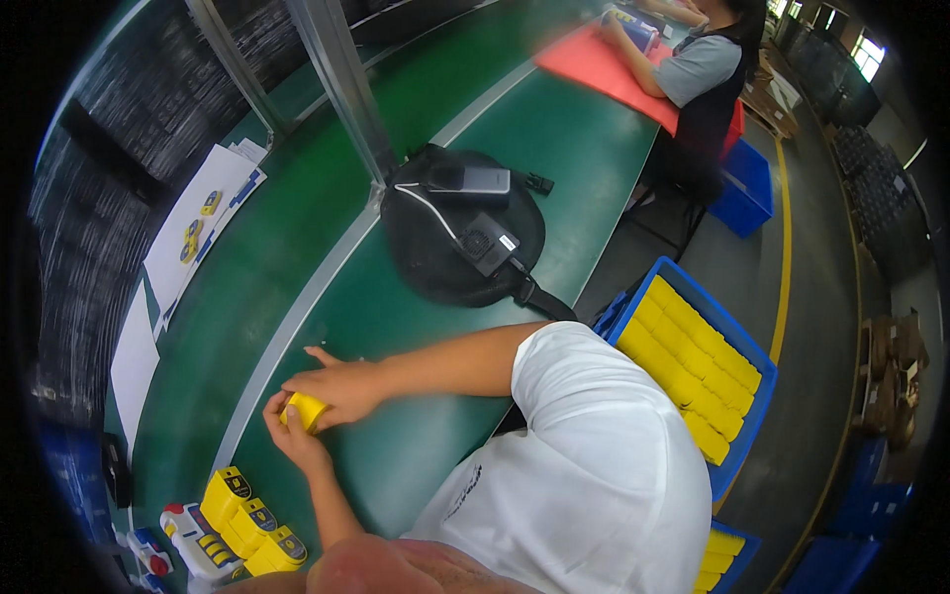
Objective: The person assembles toy devices by fitting yellow plastic components onto toy bodies and placing the assembled toys onto the conveyor belt.
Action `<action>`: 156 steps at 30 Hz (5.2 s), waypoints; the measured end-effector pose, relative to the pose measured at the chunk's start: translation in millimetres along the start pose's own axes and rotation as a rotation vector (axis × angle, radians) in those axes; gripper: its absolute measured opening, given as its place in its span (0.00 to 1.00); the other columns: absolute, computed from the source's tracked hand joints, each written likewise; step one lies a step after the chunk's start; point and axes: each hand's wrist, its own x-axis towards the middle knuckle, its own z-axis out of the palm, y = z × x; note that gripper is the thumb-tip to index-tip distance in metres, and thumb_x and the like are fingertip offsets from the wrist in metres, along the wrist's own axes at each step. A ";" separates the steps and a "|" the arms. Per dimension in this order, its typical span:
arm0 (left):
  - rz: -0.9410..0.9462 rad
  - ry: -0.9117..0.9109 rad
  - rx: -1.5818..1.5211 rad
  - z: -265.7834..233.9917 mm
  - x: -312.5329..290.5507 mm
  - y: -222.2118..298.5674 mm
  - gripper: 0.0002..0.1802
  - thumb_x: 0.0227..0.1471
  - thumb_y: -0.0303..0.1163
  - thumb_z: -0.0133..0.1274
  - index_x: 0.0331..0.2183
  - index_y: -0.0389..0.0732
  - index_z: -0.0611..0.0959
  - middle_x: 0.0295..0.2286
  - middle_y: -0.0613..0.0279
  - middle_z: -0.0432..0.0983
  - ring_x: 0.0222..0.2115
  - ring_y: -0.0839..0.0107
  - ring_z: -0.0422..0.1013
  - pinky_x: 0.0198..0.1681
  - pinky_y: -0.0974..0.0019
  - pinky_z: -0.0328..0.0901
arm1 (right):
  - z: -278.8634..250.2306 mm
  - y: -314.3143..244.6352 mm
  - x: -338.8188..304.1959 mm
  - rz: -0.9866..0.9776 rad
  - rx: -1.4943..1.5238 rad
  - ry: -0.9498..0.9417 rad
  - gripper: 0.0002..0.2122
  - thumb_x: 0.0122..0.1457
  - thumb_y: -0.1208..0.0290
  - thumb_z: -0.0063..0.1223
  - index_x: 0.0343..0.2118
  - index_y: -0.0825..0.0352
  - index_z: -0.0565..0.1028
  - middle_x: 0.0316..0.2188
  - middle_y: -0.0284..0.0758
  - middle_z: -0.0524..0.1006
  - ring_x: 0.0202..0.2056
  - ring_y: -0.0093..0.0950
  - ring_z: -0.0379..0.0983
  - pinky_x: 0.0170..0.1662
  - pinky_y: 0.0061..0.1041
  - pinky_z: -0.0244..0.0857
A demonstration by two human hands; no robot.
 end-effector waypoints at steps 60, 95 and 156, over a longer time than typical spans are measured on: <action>0.151 0.010 0.076 3.6 10.3 1.2 0.18 0.51 0.23 0.49 0.46 0.36 0.75 0.42 0.53 0.71 0.44 0.61 0.70 0.49 0.63 0.65 | -9.9 0.4 6.6 0.074 -0.108 0.086 0.32 0.56 0.66 0.58 0.62 0.67 0.59 0.52 0.45 0.72 0.53 0.41 0.69 0.68 0.49 0.34; 0.123 0.110 0.133 14.2 9.5 -1.7 0.15 0.51 0.24 0.52 0.43 0.38 0.75 0.40 0.55 0.69 0.39 0.61 0.70 0.43 0.63 0.66 | -11.1 7.8 4.0 0.227 0.190 0.169 0.33 0.51 0.80 0.60 0.62 0.66 0.63 0.51 0.46 0.72 0.50 0.36 0.71 0.54 0.31 0.64; -0.177 -0.557 1.693 -82.8 169.2 148.4 0.36 0.34 0.60 0.65 0.42 0.45 0.86 0.42 0.56 0.81 0.43 0.61 0.77 0.46 0.58 0.70 | -4.6 -5.0 8.1 0.169 0.403 0.376 0.26 0.56 0.80 0.52 0.61 0.69 0.65 0.55 0.43 0.71 0.55 0.31 0.68 0.58 0.28 0.60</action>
